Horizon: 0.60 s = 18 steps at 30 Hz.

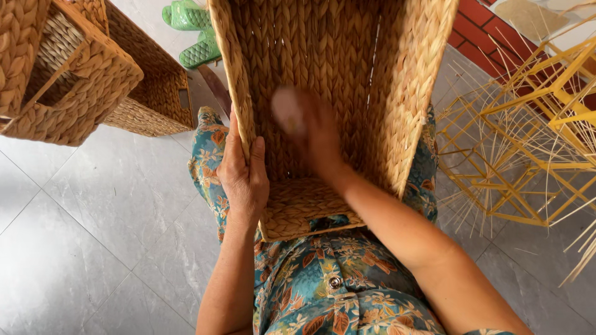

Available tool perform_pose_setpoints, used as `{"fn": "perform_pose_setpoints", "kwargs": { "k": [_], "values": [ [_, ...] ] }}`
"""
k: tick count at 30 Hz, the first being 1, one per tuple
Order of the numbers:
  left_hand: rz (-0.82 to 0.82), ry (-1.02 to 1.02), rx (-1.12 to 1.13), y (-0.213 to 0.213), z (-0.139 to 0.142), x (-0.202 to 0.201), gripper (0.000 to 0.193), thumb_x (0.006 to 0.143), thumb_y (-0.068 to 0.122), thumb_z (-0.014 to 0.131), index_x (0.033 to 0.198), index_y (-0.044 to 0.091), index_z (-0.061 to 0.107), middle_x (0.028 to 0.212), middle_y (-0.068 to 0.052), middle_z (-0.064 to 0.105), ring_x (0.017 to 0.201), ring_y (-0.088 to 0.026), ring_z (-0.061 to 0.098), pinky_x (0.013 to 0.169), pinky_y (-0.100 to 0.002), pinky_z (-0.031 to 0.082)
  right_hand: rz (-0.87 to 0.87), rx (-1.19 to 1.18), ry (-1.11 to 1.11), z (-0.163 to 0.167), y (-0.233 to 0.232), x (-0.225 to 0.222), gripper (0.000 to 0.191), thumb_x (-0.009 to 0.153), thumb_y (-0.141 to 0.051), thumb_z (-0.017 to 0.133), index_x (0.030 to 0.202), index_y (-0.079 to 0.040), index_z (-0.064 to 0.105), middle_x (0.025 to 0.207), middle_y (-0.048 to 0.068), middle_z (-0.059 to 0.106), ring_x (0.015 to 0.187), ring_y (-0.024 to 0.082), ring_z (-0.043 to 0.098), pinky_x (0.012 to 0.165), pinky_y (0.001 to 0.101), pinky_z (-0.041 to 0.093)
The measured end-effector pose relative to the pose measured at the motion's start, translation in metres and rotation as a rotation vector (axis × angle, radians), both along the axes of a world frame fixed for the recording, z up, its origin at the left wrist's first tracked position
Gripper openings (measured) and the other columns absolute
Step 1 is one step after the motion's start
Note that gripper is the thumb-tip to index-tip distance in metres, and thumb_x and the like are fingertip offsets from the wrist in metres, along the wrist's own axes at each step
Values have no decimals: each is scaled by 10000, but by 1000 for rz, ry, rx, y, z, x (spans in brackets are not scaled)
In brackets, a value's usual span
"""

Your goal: The person sits on the floor and uses a pink brush to clean the exterior and interior surfaces of woven baskets. They rotate each basket to reach all sides, then set it aside and pick up another basket to repeat the process.

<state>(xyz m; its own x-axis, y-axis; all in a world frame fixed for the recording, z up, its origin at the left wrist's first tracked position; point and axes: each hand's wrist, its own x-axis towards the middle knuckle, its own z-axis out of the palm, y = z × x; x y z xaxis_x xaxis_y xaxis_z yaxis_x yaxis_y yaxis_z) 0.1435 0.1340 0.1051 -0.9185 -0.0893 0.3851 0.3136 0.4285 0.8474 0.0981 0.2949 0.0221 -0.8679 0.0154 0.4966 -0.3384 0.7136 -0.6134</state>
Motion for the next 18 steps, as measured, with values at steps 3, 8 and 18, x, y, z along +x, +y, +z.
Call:
{"fn": "perform_pose_setpoints", "kwargs": {
  "k": [3, 8, 18],
  "values": [
    [-29, 31, 29, 0, -2, -1, 508, 1073, 23, 581, 1556, 13, 424, 1515, -189, 585, 1380, -262, 617, 1136, -337, 498, 161, 70, -103, -8, -16, 33, 754, 927, -96, 782, 1554, -100, 362, 1478, 199, 472, 1367, 397, 486, 1151, 489, 454],
    [-36, 37, 26, -3, -1, 3, 528, 1070, 4, 579, 1564, -4, 393, 1544, -195, 544, 1423, -271, 574, 1172, -343, 469, 21, -43, 26, -7, 15, -8, 764, 926, -79, 774, 1559, -81, 346, 1485, 210, 459, 1382, 407, 471, 1166, 493, 441],
    [-32, 70, 21, -1, 3, 0, 519, 1061, 9, 585, 1550, -12, 413, 1514, -207, 572, 1407, -280, 591, 1161, -345, 474, -77, -148, 102, 13, 7, -32, 766, 902, -82, 779, 1546, -74, 363, 1484, 242, 459, 1382, 434, 464, 1158, 506, 439]
  ]
}}
